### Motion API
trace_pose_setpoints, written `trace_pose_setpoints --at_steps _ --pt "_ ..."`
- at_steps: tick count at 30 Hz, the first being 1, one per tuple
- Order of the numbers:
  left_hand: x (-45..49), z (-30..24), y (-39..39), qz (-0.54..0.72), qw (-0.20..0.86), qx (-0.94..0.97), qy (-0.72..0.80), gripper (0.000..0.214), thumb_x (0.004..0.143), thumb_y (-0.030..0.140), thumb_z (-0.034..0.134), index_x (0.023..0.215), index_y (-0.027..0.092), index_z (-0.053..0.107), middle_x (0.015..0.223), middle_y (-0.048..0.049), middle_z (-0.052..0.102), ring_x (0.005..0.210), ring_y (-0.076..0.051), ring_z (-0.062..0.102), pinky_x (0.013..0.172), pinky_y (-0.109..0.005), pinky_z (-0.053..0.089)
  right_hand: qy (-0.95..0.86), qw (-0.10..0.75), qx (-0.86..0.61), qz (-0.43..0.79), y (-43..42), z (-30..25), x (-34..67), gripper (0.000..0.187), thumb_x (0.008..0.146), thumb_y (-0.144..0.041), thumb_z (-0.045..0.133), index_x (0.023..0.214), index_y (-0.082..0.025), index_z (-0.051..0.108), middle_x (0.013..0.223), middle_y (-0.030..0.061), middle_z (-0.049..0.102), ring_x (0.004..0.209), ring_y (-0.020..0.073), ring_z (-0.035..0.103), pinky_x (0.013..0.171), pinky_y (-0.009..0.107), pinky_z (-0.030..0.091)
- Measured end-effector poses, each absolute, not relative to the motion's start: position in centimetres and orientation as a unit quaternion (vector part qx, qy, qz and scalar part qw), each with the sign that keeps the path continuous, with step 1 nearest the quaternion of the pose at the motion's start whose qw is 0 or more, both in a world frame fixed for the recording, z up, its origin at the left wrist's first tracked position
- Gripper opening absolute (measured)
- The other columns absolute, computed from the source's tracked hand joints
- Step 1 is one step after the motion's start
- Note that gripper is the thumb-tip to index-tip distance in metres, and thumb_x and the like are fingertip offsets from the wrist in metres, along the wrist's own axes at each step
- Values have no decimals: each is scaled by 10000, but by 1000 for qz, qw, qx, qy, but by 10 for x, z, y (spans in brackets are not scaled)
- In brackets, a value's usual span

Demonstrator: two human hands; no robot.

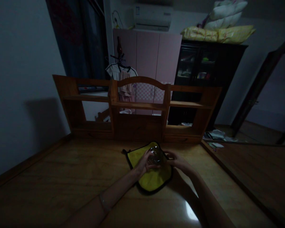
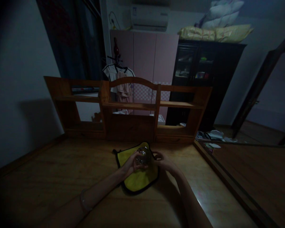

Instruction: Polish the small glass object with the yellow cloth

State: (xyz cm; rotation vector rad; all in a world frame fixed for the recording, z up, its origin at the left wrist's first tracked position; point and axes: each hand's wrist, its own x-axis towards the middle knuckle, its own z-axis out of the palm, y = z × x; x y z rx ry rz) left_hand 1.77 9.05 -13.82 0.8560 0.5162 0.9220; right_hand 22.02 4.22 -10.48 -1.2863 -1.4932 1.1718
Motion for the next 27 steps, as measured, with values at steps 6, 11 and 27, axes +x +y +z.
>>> trace_pose_setpoints --at_steps 6,11,27 --pt "19 -143 92 399 772 422 259 330 801 355 607 1064 168 536 957 -100 651 714 -207 665 550 -329 585 -512 513 -504 469 48 -104 218 421 712 -319 669 1111 -183 661 990 58 692 782 191 617 621 261 479" --pt "25 -148 95 403 756 446 260 398 777 334 606 1139 201 505 1045 -94 630 856 -248 658 569 -353 588 -492 527 -457 521 47 -103 214 447 755 -470 625 1089 -176 678 978 79 669 723 176 619 601 270 501" --pt "23 -144 92 403 757 445 258 356 775 321 598 1099 208 504 956 -53 638 802 -213 661 610 -331 575 -561 497 -603 272 66 -134 211 630 615 -541 759 1106 -187 584 806 5 605 642 161 577 548 257 461"
